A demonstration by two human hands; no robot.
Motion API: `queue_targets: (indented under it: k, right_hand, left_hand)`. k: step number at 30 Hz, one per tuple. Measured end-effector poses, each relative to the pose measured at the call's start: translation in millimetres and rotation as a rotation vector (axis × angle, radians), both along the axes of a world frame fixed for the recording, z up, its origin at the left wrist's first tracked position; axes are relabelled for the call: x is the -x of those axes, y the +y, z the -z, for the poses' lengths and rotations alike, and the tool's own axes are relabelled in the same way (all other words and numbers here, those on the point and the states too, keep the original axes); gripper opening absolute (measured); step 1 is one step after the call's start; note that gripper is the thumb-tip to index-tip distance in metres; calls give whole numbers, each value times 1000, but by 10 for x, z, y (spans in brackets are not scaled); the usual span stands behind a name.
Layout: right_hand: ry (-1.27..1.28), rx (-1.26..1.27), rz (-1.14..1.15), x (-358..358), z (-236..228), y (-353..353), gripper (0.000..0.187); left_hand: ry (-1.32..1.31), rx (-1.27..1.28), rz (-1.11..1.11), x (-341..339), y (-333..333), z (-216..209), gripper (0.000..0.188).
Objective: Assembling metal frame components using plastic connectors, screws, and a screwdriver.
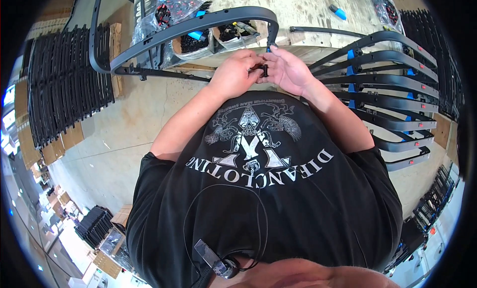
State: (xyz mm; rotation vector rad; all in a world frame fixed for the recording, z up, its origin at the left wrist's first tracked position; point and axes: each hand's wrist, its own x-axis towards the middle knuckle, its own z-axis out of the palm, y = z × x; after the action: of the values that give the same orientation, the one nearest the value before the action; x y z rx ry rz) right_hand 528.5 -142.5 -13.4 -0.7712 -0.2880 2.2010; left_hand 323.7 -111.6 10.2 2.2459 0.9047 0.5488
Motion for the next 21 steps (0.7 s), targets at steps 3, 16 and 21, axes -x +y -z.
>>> queue_targets:
  k: [3,16,21]
  right_hand:
    - [3,-5,9,-58,72,-24,52]
    - [-1561,-555,55,-275,552,261,31]
    - [-1583,-697,-70,-313,531,315,28]
  left_hand:
    - [72,-99,25,-38,-5,58,24]
    - [-393,1017,-538,-498,365,868,16]
    - [-453,1144,-666,-682,374,986,16]
